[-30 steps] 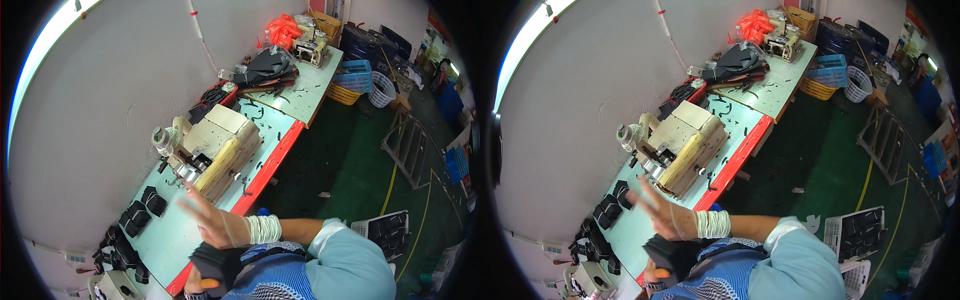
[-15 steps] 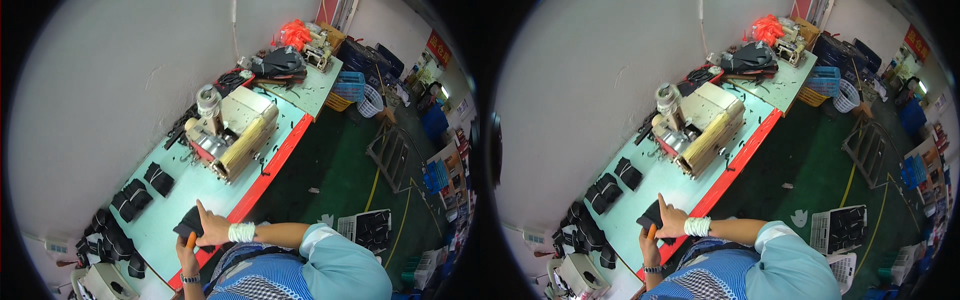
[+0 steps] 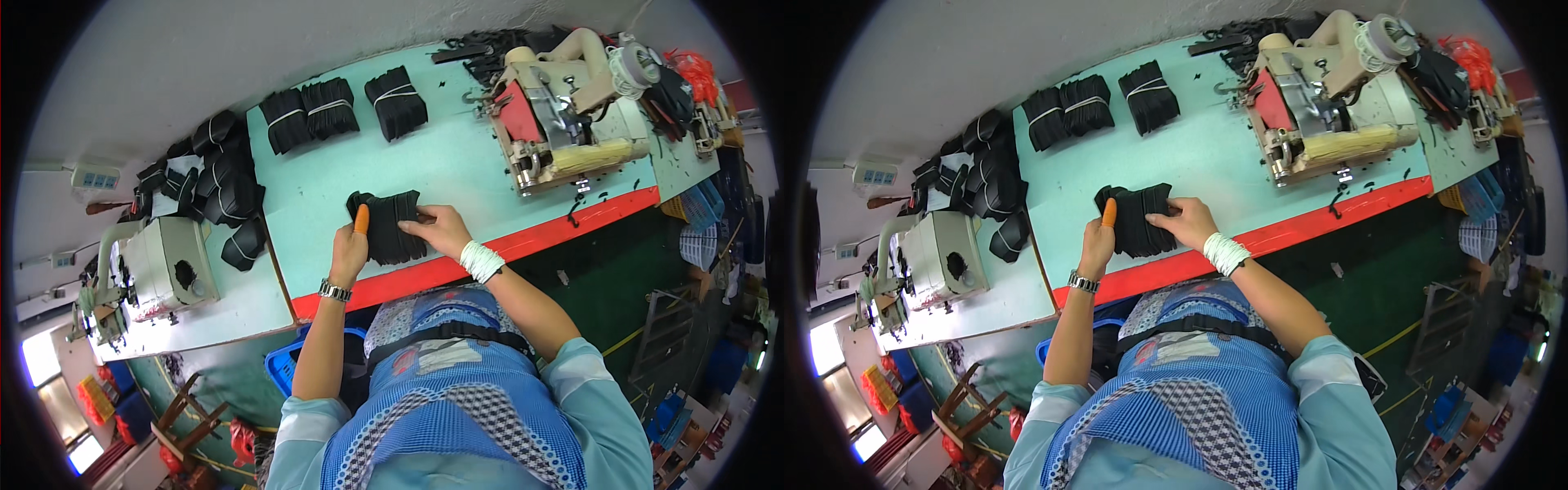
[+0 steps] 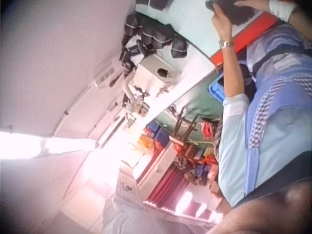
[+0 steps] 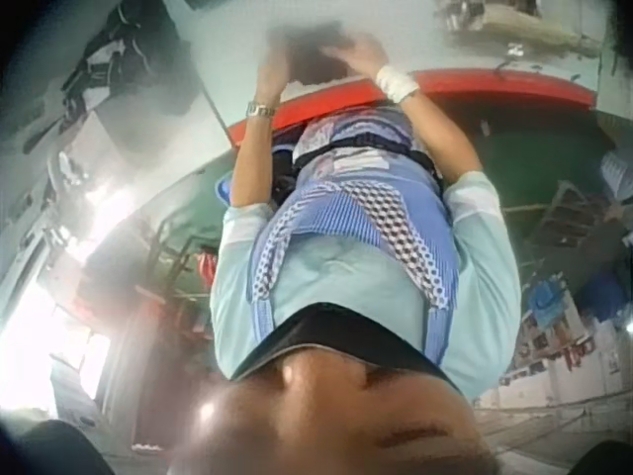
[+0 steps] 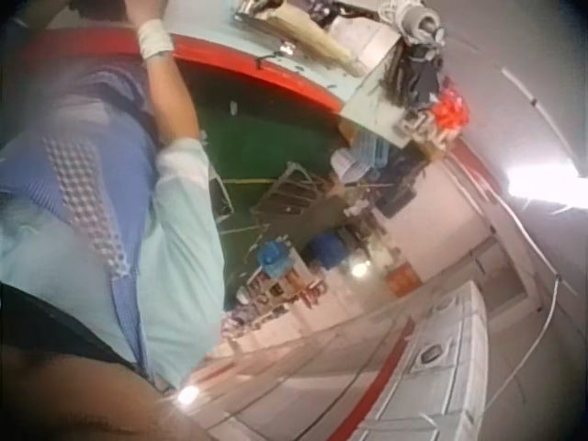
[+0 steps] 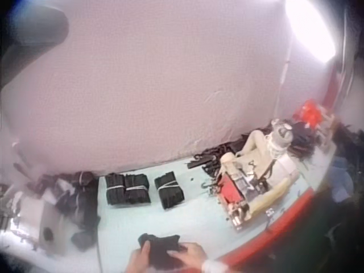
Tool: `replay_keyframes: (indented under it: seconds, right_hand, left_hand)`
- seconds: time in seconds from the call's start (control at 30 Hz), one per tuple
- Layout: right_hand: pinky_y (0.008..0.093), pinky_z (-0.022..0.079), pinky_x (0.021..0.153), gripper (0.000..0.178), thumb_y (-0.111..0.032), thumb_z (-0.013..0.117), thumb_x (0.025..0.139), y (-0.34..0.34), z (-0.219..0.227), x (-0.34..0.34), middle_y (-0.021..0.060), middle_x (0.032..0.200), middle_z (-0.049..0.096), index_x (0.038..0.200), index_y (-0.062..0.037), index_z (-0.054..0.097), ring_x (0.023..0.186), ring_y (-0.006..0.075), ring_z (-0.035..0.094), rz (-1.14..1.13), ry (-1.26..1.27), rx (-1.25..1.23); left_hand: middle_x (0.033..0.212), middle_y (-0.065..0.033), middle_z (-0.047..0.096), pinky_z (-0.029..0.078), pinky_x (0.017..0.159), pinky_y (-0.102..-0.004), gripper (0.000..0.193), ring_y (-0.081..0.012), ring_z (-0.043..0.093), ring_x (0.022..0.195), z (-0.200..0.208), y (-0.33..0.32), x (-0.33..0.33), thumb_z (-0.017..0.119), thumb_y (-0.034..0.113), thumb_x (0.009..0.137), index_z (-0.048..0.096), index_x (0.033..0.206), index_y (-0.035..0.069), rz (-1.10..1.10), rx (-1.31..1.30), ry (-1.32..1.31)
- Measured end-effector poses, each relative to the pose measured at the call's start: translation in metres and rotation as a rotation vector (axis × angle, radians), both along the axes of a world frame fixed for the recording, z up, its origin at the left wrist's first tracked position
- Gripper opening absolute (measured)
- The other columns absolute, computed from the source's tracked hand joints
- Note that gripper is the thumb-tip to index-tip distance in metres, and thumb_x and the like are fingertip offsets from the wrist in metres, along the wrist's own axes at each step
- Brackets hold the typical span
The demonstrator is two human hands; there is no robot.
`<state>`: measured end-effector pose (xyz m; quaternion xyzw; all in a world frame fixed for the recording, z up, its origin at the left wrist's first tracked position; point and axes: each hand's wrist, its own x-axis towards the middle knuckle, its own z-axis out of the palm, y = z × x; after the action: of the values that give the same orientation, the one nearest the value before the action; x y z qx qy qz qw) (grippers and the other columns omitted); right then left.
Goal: The person takes stacks of cut leather pieces from a basket, feeds them through an edge skiving machine to thin their edges, and stacks the processed pieces on the workbench.
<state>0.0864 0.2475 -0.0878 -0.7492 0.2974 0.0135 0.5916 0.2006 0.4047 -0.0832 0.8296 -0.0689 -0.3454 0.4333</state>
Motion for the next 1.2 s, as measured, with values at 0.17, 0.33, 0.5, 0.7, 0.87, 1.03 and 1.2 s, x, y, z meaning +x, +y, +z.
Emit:
replay_keyframes:
  seconds: [0.17, 0.33, 0.5, 0.7, 0.87, 1.03, 1.2]
  right_hand:
    - [0.0284, 0.046, 0.062, 0.035, -0.028, 0.067, 0.078, 0.005, -0.021, -0.002, 0.0121, 0.065, 0.061, 0.08, 0.0068, 0.064, 0.062, 0.0143, 0.058, -0.116, -0.183, 0.032]
    - [0.0396, 0.045, 0.059, 0.029, -0.02, 0.06, 0.083, 0.001, -0.013, 0.0, 0.0197, 0.071, 0.059, 0.071, 0.0058, 0.057, 0.06, 0.0282, 0.058, 0.005, 0.019, -0.264]
    - [0.0444, 0.047, 0.066, 0.019, -0.012, 0.056, 0.083, 0.007, -0.01, 0.004, 0.0228, 0.081, 0.058, 0.091, 0.0051, 0.054, 0.073, 0.0404, 0.057, 0.029, 0.043, -0.637]
    - [0.0434, 0.048, 0.067, 0.025, -0.007, 0.056, 0.082, 0.034, 0.058, 0.005, 0.0223, 0.082, 0.058, 0.102, 0.0066, 0.053, 0.074, 0.0395, 0.058, 0.02, -0.228, -0.671]
    - [0.036, 0.049, 0.064, 0.026, -0.015, 0.063, 0.078, 0.057, 0.063, 0.007, 0.0189, 0.08, 0.062, 0.094, 0.0052, 0.062, 0.071, 0.0313, 0.063, 0.049, -0.234, -0.179]
    - [0.0296, 0.044, 0.056, 0.029, -0.022, 0.067, 0.078, 0.056, 0.078, -0.009, 0.0133, 0.063, 0.061, 0.087, 0.0055, 0.065, 0.057, 0.0155, 0.057, 0.116, -0.036, 0.179]
    - [0.0271, 0.034, 0.047, 0.028, -0.021, 0.065, 0.08, 0.057, 0.067, -0.028, 0.0063, 0.054, 0.052, 0.084, 0.0064, 0.064, 0.05, 0.0081, 0.043, 0.197, -0.02, 0.202]
  left_hand:
    - [0.051, -0.0099, 0.051, 0.03, 0.042, -0.0362, 0.05, -0.0123, 0.046, 0.047, -0.008, 0.019, 0.003, 0.047, 0.03, 0.094, 0.054, 0.067, -0.01, 0.123, -0.011, -0.057]
    - [0.056, -0.0233, 0.054, 0.035, 0.047, -0.0432, 0.042, -0.0304, 0.053, 0.049, -0.015, 0.042, 0.014, 0.049, 0.024, 0.093, 0.055, 0.071, -0.011, 0.11, 0.239, -0.407]
    - [0.066, -0.0081, 0.061, 0.041, 0.05, -0.0316, 0.031, -0.0142, 0.05, 0.056, 0.018, 0.06, 0.014, 0.041, 0.017, 0.097, 0.06, 0.093, -0.008, 0.232, 0.008, -0.853]
    - [0.082, -0.002, 0.057, 0.043, 0.067, -0.0223, 0.03, -0.0061, 0.05, 0.072, 0.053, 0.03, -0.024, 0.037, 0.022, 0.099, 0.058, 0.107, 0.002, -0.076, -0.044, -0.017]
    - [0.093, -0.0053, 0.059, 0.048, 0.076, -0.0271, 0.043, -0.0126, 0.057, 0.083, 0.015, 0.01, -0.036, 0.039, 0.039, 0.097, 0.055, 0.11, 0.002, 0.242, -0.553, 0.471]
    - [0.113, -0.0074, 0.056, 0.043, 0.092, -0.0323, 0.038, -0.0164, 0.052, 0.108, 0.038, 0.035, -0.051, 0.042, 0.037, 0.096, 0.053, 0.115, 0.006, 0.413, -0.771, 0.996]
    - [0.12, -0.0053, 0.05, 0.042, 0.093, -0.0318, 0.038, -0.0152, 0.051, 0.107, 0.041, 0.051, -0.059, 0.05, 0.025, 0.095, 0.04, 0.127, 0.006, 0.268, -0.754, 0.909]
